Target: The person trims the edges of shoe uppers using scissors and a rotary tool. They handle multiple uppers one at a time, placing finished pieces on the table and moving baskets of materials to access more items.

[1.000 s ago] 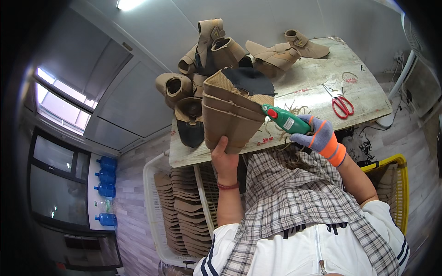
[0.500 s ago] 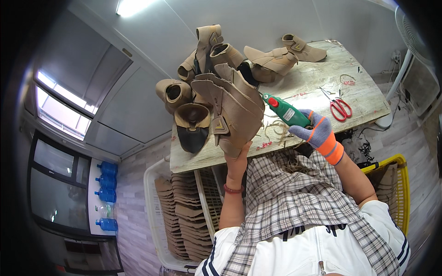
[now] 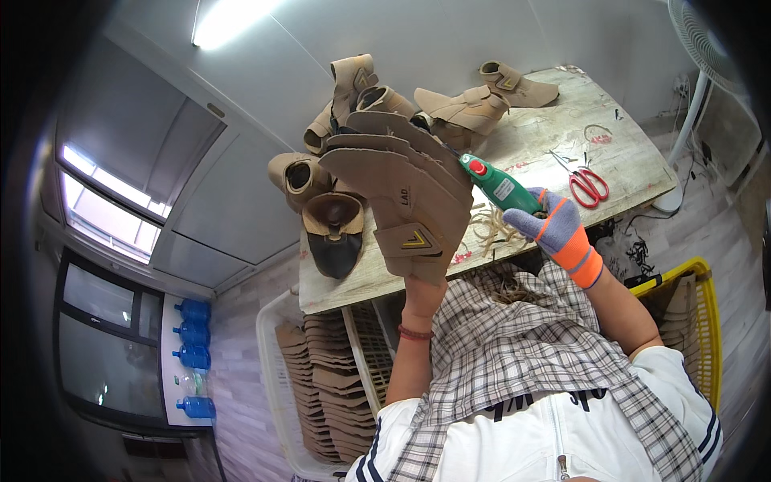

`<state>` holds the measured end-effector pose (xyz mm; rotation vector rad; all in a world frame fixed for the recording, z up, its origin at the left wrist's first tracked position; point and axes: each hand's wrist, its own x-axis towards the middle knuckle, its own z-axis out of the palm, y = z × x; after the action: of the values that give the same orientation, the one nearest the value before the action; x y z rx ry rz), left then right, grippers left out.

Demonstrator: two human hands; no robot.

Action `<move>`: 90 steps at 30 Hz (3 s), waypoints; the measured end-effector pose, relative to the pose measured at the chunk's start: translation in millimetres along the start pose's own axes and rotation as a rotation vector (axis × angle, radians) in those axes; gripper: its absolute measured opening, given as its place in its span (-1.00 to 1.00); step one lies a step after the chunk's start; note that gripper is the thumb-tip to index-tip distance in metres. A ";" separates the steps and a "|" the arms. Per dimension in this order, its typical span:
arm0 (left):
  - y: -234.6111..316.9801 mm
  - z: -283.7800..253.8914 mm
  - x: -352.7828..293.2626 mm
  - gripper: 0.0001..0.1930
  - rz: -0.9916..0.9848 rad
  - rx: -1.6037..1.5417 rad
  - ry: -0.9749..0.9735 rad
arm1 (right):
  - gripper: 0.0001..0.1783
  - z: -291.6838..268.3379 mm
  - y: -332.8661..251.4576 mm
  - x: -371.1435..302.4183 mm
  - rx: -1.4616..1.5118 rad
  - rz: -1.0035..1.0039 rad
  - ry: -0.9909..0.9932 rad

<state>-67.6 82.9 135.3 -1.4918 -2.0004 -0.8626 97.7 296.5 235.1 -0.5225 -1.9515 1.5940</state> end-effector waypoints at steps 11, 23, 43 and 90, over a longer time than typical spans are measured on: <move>6.8 14.2 -6.0 -0.57 -0.016 -0.166 0.075 | -0.56 -25.2 6.7 -9.5 0.006 0.066 0.001; 1.7 18.6 0.6 -0.59 -0.116 -0.307 0.170 | -0.41 -18.1 11.6 -17.2 0.007 -0.019 -0.027; 11.9 23.8 -3.0 -0.50 -0.222 -0.661 -0.048 | -0.57 -24.3 -3.9 2.5 0.156 0.077 0.001; -104.1 -58.0 113.8 -0.67 -0.972 -2.309 0.101 | -0.37 -45.5 34.8 1.0 -0.553 -0.692 0.113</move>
<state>-198.1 92.9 235.3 -0.5029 -0.6900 -4.0776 124.3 339.1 207.5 -0.0984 -2.1504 0.5898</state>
